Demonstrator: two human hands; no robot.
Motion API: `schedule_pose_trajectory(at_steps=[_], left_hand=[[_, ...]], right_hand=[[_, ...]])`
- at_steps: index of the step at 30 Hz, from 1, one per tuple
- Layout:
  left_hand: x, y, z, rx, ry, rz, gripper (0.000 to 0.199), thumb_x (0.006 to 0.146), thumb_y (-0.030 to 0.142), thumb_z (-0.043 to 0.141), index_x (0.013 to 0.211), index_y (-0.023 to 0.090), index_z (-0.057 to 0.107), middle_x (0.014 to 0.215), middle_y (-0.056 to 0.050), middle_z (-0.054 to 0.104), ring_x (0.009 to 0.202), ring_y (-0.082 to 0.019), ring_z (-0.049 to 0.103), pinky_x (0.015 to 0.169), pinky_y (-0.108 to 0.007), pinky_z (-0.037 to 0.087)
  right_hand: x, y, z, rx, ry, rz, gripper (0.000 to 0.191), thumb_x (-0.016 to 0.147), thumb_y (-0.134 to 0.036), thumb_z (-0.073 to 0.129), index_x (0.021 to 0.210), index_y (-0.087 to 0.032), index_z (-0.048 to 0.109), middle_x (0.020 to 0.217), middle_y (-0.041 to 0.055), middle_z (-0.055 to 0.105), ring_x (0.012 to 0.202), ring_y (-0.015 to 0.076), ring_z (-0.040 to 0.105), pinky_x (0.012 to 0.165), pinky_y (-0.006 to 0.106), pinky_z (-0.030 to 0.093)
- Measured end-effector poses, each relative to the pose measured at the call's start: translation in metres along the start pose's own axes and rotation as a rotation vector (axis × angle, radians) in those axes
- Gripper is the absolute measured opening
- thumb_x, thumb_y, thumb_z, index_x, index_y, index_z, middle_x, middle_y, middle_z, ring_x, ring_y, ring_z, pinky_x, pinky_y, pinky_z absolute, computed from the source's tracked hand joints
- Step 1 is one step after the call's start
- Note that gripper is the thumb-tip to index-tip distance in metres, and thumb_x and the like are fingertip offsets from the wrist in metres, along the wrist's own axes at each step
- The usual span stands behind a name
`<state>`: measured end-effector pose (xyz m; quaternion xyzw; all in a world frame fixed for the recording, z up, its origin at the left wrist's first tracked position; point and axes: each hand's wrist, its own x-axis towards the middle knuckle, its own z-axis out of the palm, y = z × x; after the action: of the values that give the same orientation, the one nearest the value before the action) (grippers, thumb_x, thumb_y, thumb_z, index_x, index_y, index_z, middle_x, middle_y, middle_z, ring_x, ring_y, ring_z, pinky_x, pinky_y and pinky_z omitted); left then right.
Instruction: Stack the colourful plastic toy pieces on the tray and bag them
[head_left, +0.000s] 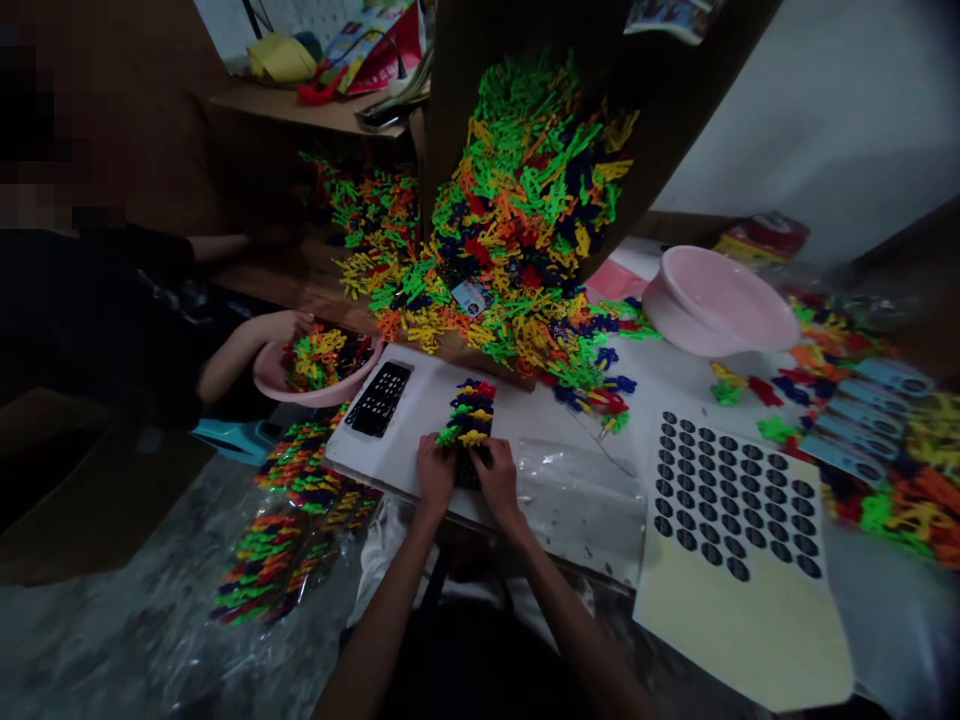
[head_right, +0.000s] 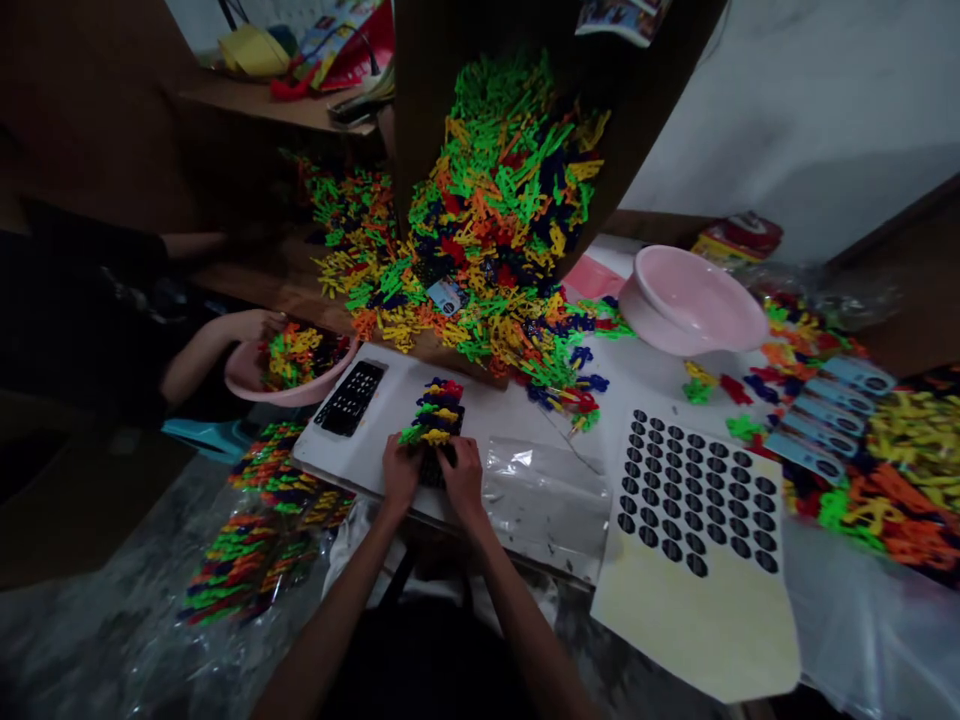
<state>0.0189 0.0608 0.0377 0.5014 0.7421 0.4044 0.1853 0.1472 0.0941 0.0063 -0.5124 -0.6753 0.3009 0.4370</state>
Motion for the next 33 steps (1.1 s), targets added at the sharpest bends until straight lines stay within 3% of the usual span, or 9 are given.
schedule_pose_trajectory(at_steps=[4, 10, 20, 27, 33], left_hand=[[0.002, -0.002, -0.003, 0.037, -0.057, 0.039, 0.015, 0.092, 0.017, 0.057, 0.088, 0.020, 0.072, 0.098, -0.006, 0.069, 0.099, -0.020, 0.059, 0.091, -0.033, 0.045], [0.002, -0.004, -0.002, 0.130, -0.089, 0.018, 0.017, 0.094, 0.018, 0.052, 0.094, 0.019, 0.069, 0.108, -0.009, 0.068, 0.106, -0.024, 0.057, 0.092, -0.037, 0.042], [0.001, 0.005, -0.006, 0.143, -0.080, 0.009, 0.013, 0.093, 0.022, 0.057, 0.096, 0.023, 0.069, 0.103, -0.004, 0.072, 0.103, -0.022, 0.059, 0.092, -0.035, 0.040], [0.004, 0.008, -0.002, 0.142, -0.044, -0.050, 0.011, 0.092, 0.026, 0.060, 0.089, 0.019, 0.068, 0.093, -0.006, 0.070, 0.096, -0.023, 0.062, 0.086, -0.035, 0.043], [0.000, 0.005, -0.002, 0.171, -0.046, -0.009, 0.014, 0.091, 0.022, 0.055, 0.096, 0.020, 0.068, 0.101, -0.008, 0.070, 0.101, -0.024, 0.061, 0.090, -0.036, 0.044]], right_hand=[[-0.002, 0.000, 0.001, -0.053, 0.011, 0.045, 0.023, 0.094, -0.042, 0.054, 0.097, -0.021, 0.065, 0.096, 0.0080, 0.063, 0.092, 0.0242, 0.058, 0.086, 0.039, 0.050], [-0.002, -0.002, -0.002, -0.067, -0.049, -0.008, 0.015, 0.094, -0.031, 0.052, 0.099, -0.023, 0.063, 0.096, 0.0079, 0.062, 0.098, 0.0254, 0.056, 0.088, 0.040, 0.049], [-0.002, -0.003, 0.002, -0.047, -0.011, 0.018, 0.019, 0.095, -0.041, 0.054, 0.096, -0.023, 0.061, 0.095, 0.0071, 0.060, 0.096, 0.0252, 0.055, 0.087, 0.040, 0.049], [0.000, -0.004, -0.003, -0.010, -0.042, -0.018, 0.024, 0.098, -0.040, 0.049, 0.105, -0.022, 0.064, 0.102, 0.0093, 0.065, 0.103, 0.0262, 0.054, 0.092, 0.041, 0.047], [0.002, -0.003, -0.006, -0.026, -0.091, -0.069, 0.020, 0.097, -0.034, 0.050, 0.105, -0.023, 0.065, 0.103, 0.0081, 0.065, 0.106, 0.0267, 0.052, 0.094, 0.043, 0.046]])
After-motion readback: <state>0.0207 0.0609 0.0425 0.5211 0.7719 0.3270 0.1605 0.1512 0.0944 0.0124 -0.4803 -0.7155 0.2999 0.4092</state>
